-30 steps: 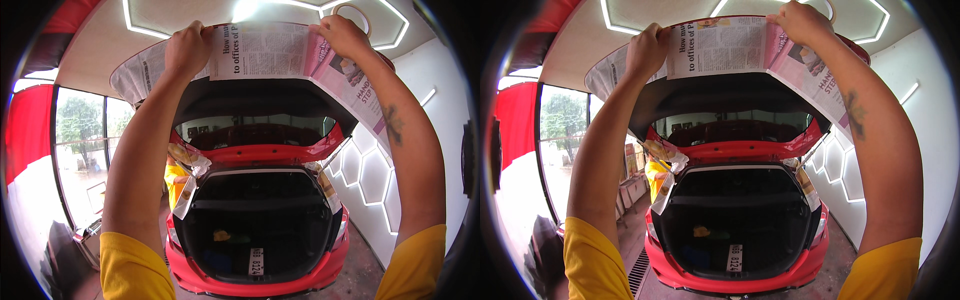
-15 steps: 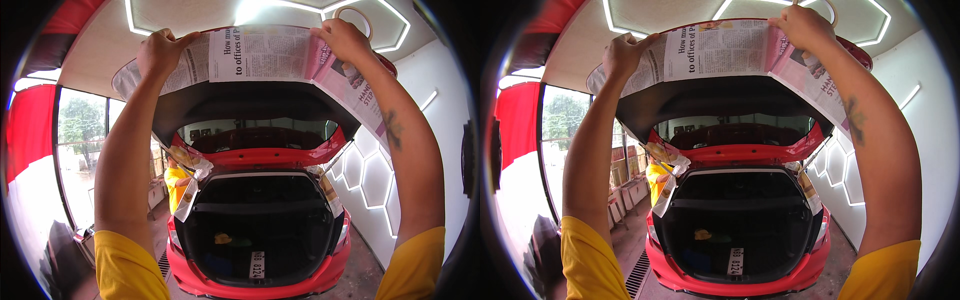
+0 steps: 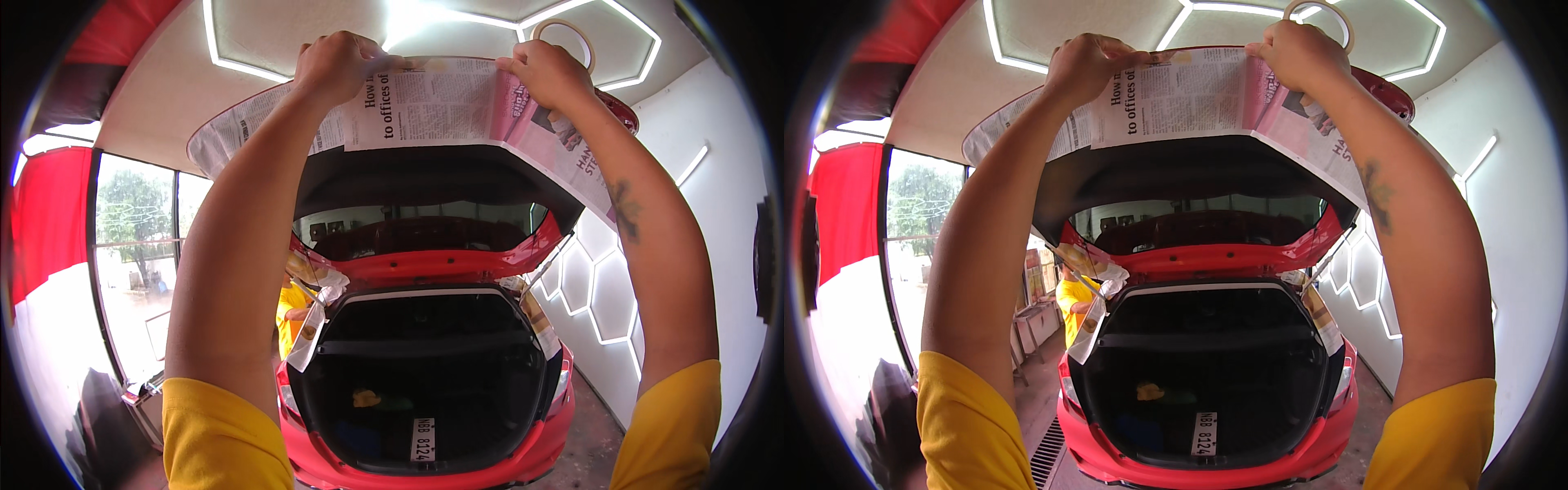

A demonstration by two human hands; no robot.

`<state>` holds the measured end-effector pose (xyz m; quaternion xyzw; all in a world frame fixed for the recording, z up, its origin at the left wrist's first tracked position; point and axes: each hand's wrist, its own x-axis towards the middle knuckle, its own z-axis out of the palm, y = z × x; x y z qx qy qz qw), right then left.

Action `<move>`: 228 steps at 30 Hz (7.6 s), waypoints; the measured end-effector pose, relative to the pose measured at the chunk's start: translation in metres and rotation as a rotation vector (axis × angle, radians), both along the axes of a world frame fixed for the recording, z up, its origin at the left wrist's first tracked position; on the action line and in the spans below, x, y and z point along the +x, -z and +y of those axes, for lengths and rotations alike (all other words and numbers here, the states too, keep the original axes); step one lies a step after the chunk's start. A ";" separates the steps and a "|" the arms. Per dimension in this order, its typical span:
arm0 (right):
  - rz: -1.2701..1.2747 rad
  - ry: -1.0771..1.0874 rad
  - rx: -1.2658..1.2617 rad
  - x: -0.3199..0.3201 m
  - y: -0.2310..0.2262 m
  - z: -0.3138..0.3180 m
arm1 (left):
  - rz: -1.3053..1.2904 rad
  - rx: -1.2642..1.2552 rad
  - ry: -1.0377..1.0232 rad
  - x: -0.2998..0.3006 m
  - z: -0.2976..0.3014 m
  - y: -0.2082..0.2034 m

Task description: The person tapes newspaper sheets to the open trunk lid and rear window of a red car using masking tape. They smooth the paper to ensure it adheres securely to the vehicle's surface.

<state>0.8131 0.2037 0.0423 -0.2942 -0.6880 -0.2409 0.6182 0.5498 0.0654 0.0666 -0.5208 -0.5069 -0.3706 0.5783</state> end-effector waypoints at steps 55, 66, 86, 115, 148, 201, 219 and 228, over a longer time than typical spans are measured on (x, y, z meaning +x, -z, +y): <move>0.320 0.060 0.657 0.114 -0.004 0.166 | 0.095 -0.086 0.203 0.201 0.157 -0.004; 0.052 -0.347 0.359 0.206 0.046 0.201 | -0.006 -0.132 0.183 0.206 0.161 -0.015; 0.271 -0.149 0.592 0.193 0.028 0.244 | -0.033 -0.054 0.224 0.290 0.223 0.000; 0.443 -0.643 0.090 0.217 0.036 0.309 | -0.162 -0.093 -0.088 0.390 0.214 0.033; -0.168 -1.132 -0.551 0.290 0.531 0.101 | -0.382 -0.596 0.557 0.395 0.122 0.494; -0.302 -0.986 -1.123 -0.021 0.666 -0.107 | -1.486 -1.075 0.515 0.051 -0.098 0.689; 0.484 -0.990 -1.154 -0.013 0.626 0.004 | -1.413 -0.153 1.115 0.046 -0.030 0.610; 0.104 -1.183 -0.753 -0.115 0.495 -0.042 | -1.002 -0.228 1.273 0.005 0.001 0.568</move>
